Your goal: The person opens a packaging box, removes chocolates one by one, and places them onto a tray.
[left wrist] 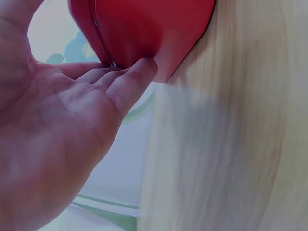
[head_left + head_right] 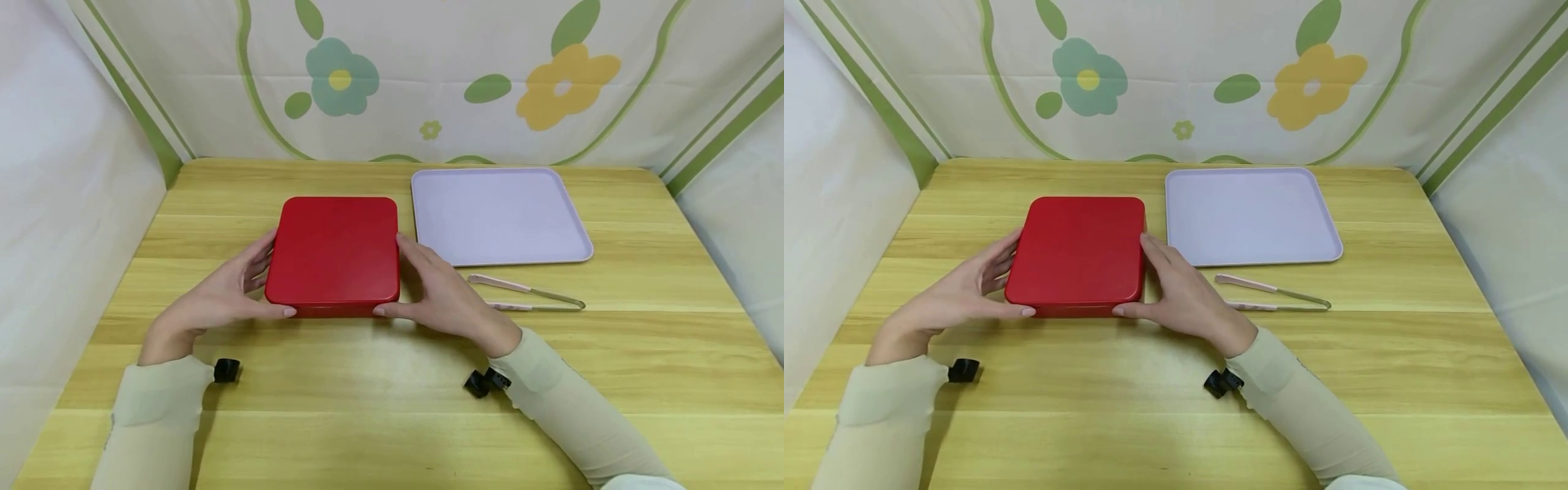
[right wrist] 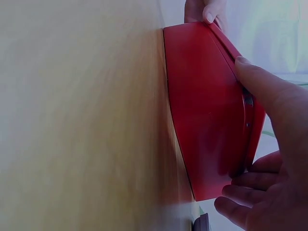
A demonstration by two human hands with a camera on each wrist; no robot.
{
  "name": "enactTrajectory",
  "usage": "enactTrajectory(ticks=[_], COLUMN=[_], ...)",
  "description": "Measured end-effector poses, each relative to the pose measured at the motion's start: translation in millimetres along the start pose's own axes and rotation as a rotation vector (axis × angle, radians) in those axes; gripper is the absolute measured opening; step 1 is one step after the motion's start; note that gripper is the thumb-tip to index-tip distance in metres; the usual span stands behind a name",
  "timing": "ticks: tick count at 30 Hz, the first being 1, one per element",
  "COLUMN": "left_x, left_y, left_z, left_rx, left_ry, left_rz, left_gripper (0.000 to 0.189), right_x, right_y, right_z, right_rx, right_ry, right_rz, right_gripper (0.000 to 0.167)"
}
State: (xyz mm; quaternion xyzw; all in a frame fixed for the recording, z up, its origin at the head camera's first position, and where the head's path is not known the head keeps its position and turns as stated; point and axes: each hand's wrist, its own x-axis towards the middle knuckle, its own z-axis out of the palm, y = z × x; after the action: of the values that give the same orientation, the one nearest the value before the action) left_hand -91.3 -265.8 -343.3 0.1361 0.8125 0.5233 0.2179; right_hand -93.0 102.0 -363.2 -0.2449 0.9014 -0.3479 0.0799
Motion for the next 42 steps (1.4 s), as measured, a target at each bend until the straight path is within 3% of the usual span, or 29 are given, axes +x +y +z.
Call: enactTrajectory(ticks=[9,28,36,42], left_x=[-0.6,-0.2,-0.5,-2.1], left_y=[-3.3,-1.2,2.3,2.6], left_z=[-1.5,-0.7,-0.6,-0.8], left_rx=[-0.063,-0.028,0.003,-0.001], left_ry=[-0.010,-0.013,-0.008,-0.011], left_rz=[0.017,0.051,0.024,0.026], left_gripper=[0.119,0.121,0.122,0.121], right_x=[-0.5,-0.6,-1.5,-1.5], right_y=[0.3,-1.5,-0.6,-2.7], right_z=[0.1,-0.7,0.4,0.0], right_rx=[0.010,0.031,0.028,0.026], right_ry=[0.003,0.015,0.034,0.018], right_rz=[0.010,-0.012,-0.054,-0.041], right_gripper=[0.120,0.118,0.115,0.113])
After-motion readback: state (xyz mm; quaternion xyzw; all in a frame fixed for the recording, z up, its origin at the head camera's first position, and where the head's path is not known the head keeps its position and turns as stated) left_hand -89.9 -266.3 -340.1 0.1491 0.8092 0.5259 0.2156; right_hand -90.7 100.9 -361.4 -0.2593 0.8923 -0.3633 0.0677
